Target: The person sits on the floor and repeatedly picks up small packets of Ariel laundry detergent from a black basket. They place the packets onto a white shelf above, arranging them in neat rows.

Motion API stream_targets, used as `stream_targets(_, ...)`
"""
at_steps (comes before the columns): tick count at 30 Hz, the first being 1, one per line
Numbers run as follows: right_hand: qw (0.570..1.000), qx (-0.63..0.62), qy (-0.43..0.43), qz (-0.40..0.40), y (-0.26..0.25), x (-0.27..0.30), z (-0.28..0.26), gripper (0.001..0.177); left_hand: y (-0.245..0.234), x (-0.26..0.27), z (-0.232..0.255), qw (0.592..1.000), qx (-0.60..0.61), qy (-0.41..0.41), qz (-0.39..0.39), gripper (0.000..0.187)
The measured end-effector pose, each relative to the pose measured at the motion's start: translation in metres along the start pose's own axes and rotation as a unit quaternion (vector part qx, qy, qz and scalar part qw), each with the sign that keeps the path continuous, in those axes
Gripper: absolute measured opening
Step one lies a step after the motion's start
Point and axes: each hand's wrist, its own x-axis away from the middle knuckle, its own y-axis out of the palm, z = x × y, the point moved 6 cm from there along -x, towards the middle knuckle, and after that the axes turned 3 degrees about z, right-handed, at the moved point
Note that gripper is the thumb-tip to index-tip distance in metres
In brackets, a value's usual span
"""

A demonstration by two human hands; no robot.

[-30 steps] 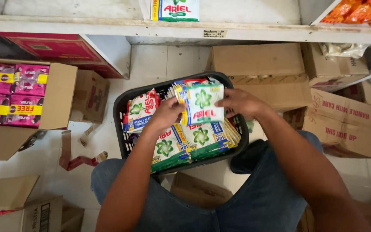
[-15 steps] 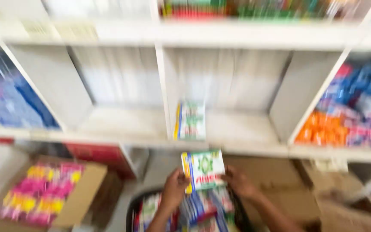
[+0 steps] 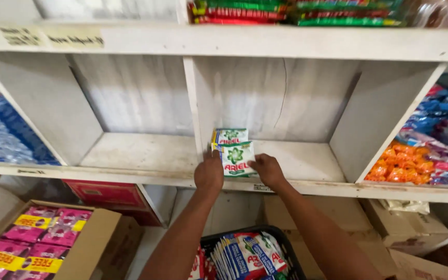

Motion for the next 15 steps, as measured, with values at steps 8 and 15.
stream_targets(8,0.995,-0.085,0.017,0.054,0.016,0.025,-0.002,0.034,0.015,0.028,0.0,0.983,-0.132,0.064,-0.106,0.027)
stream_targets(15,0.994,-0.082,-0.036,0.067,0.018,0.016,-0.012,0.026,0.038,0.018,-0.011,0.977,-0.19,0.083,-0.042,0.033)
